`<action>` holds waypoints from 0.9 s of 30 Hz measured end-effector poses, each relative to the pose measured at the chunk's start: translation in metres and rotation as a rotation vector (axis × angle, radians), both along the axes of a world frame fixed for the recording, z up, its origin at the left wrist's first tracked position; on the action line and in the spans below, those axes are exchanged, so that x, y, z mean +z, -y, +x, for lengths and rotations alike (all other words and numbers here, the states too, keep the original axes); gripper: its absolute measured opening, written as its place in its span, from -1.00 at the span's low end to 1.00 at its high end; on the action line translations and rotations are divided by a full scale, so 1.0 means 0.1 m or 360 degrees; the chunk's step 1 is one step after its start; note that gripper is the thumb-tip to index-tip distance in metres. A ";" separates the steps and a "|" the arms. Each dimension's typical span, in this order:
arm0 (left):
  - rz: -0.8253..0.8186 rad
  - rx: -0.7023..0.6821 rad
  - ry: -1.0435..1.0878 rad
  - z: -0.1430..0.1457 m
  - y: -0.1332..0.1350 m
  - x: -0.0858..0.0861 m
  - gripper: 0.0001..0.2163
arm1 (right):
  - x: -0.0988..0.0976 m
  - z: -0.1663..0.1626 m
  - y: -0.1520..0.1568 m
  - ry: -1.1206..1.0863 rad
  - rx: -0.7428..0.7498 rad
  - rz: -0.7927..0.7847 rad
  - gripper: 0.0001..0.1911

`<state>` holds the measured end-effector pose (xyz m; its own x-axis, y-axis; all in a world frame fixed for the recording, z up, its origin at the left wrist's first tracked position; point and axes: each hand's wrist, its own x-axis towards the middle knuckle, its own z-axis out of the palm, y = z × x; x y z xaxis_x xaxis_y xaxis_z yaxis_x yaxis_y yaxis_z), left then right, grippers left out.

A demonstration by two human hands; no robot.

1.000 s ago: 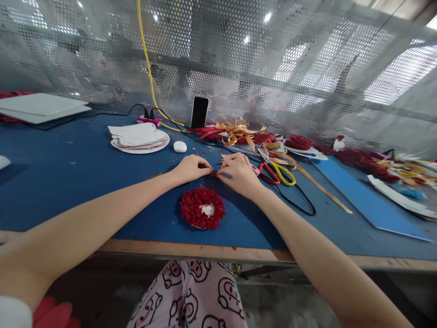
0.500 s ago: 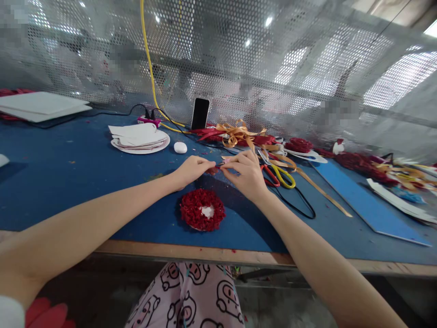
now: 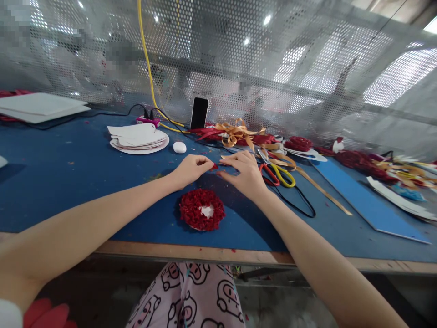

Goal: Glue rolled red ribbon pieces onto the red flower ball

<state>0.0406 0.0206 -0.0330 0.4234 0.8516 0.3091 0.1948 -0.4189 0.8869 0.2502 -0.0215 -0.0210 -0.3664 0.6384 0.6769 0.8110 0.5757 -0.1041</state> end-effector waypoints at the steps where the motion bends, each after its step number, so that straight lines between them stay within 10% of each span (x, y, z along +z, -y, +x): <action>1: 0.0037 0.0000 0.0009 0.00 0.01 0.01 -0.74 | -0.01 0.01 -0.02 -0.0051 -0.0007 -0.0038 -0.73; 16: 0.0254 0.0005 -0.0123 -0.01 0.04 0.05 -0.75 | -0.01 -0.05 0.00 -0.0397 0.0152 -0.0049 -0.94; 27: -0.0044 -0.0128 0.0178 0.00 0.01 0.00 -0.69 | 0.00 -0.06 0.04 -0.0556 0.0155 -0.0036 -0.94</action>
